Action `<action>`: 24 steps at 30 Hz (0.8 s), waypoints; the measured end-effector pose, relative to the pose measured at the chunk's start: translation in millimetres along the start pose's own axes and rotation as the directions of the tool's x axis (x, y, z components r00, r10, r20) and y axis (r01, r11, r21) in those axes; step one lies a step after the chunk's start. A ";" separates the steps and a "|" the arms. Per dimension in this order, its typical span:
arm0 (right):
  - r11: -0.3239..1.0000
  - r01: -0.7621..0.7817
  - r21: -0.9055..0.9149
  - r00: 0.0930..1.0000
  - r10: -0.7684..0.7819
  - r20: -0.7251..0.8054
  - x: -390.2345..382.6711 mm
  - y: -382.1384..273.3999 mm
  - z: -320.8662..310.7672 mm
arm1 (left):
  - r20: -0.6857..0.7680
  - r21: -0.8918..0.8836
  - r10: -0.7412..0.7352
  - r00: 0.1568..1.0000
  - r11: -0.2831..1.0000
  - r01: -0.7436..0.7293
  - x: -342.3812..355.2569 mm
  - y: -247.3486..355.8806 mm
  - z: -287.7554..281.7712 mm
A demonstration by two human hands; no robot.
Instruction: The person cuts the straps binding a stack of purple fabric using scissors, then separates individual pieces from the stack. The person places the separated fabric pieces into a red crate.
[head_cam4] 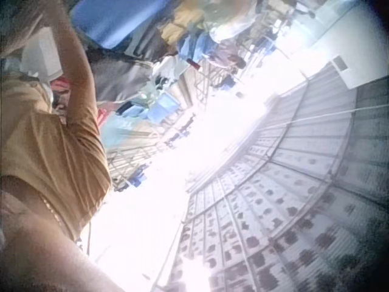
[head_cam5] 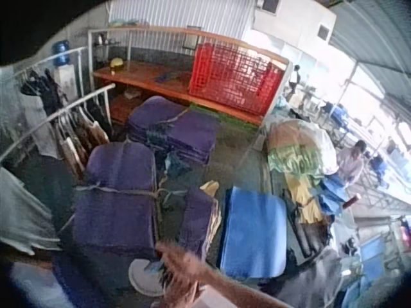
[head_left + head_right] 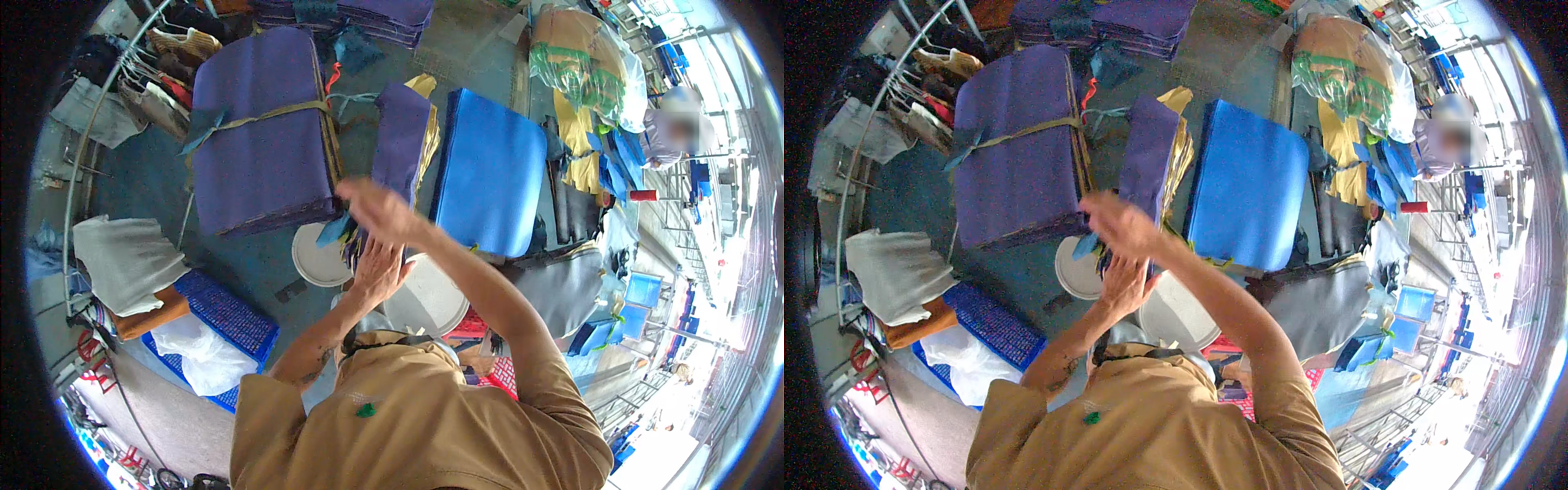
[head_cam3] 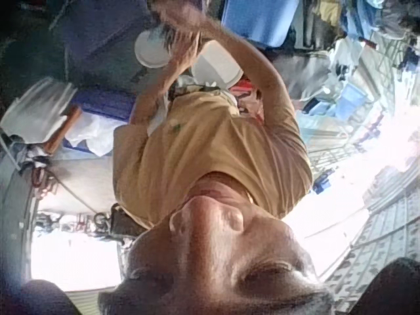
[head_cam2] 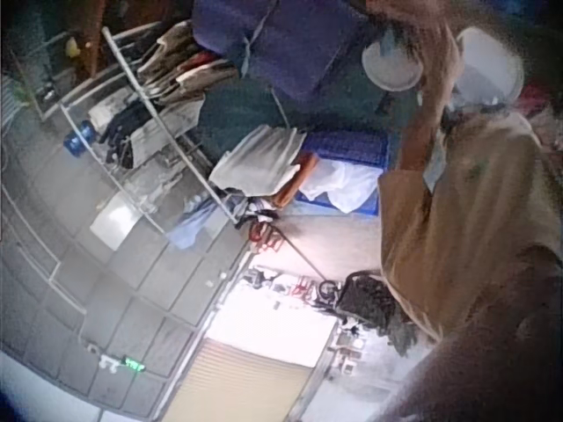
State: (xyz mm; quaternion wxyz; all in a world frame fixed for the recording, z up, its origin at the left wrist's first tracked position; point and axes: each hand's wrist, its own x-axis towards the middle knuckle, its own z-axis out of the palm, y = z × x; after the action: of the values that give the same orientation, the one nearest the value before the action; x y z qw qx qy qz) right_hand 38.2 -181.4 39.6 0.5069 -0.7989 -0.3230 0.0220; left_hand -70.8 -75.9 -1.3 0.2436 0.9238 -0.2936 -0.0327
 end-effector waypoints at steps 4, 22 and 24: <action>0.962 0.091 -0.258 0.925 0.014 0.380 -48.3 6.5 27.6 | -0.033 0.141 0.048 0.998 0.989 -0.043 -0.9 -1.0 17.4; 0.512 -0.138 -0.848 0.976 0.215 -0.029 65.8 131.5 -90.7 | 0.009 -0.019 0.011 1.000 1.000 -0.011 4.7 0.3 6.8; 0.536 -0.178 -0.825 0.983 0.133 -0.126 72.2 141.4 -92.0 | -0.009 -0.048 0.009 1.000 0.999 -0.010 5.9 2.3 3.4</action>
State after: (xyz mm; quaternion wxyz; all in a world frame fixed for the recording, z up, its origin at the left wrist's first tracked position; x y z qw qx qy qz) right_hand 198.4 -255.0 -11.2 0.0714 -0.9690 -0.2104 -0.1078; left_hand -67.8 -82.3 -2.7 0.2673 0.9164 -0.2960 -0.0347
